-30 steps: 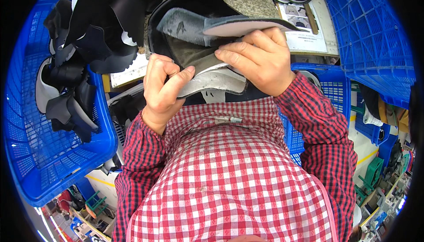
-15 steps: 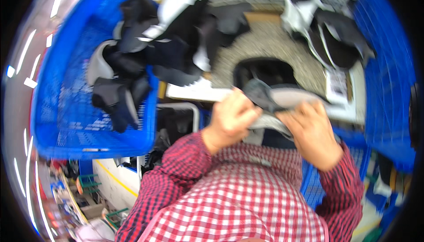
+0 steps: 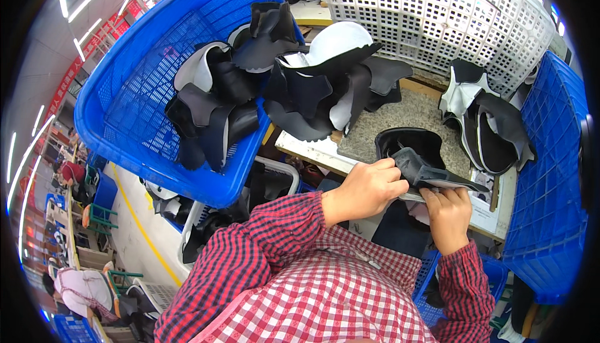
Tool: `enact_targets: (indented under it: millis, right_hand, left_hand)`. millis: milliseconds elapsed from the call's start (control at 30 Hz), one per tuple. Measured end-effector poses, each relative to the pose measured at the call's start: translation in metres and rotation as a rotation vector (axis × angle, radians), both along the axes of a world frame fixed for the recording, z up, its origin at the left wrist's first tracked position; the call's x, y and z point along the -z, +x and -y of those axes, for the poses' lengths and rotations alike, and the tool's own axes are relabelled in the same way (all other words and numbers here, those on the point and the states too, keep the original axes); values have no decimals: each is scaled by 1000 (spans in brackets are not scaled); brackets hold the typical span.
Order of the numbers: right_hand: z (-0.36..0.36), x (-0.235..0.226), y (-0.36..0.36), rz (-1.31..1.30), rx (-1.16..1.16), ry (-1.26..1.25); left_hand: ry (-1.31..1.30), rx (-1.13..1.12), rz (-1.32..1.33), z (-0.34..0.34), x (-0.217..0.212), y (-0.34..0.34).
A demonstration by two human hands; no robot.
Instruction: The person repeatedly picks up black and white shoe components from a blue basket, aligns the edges by hand, and places them on the workbench. The person handles the parts one at a time, turning them over to check alignment before setting them down.
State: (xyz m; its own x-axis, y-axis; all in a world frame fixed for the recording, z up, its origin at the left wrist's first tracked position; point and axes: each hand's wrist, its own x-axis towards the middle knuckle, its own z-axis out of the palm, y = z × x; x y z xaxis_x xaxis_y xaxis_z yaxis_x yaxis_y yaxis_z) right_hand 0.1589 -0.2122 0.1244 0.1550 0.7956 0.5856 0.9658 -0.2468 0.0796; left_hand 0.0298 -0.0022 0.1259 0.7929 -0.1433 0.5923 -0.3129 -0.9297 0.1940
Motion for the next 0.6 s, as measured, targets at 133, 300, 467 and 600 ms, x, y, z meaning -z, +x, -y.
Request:
enact_targets:
  millis: [133, 300, 467, 600]
  right_hand:
    - [-19, -17, -3, 63, -27, 70]
    - [-34, -65, 35, -410, 199, 353]
    - [-34, -74, 48, -1637, -425, 1121]
    - [-34, -15, 16, -1988, -712, 1072]
  left_hand:
    - [54, -58, 200, -15, -47, 19]
    - [-70, -90, 786, 0, -120, 27]
    - [-356, 729, -1115, 73, -15, -30]
    - [-907, 257, -666, 48, 83, -27]
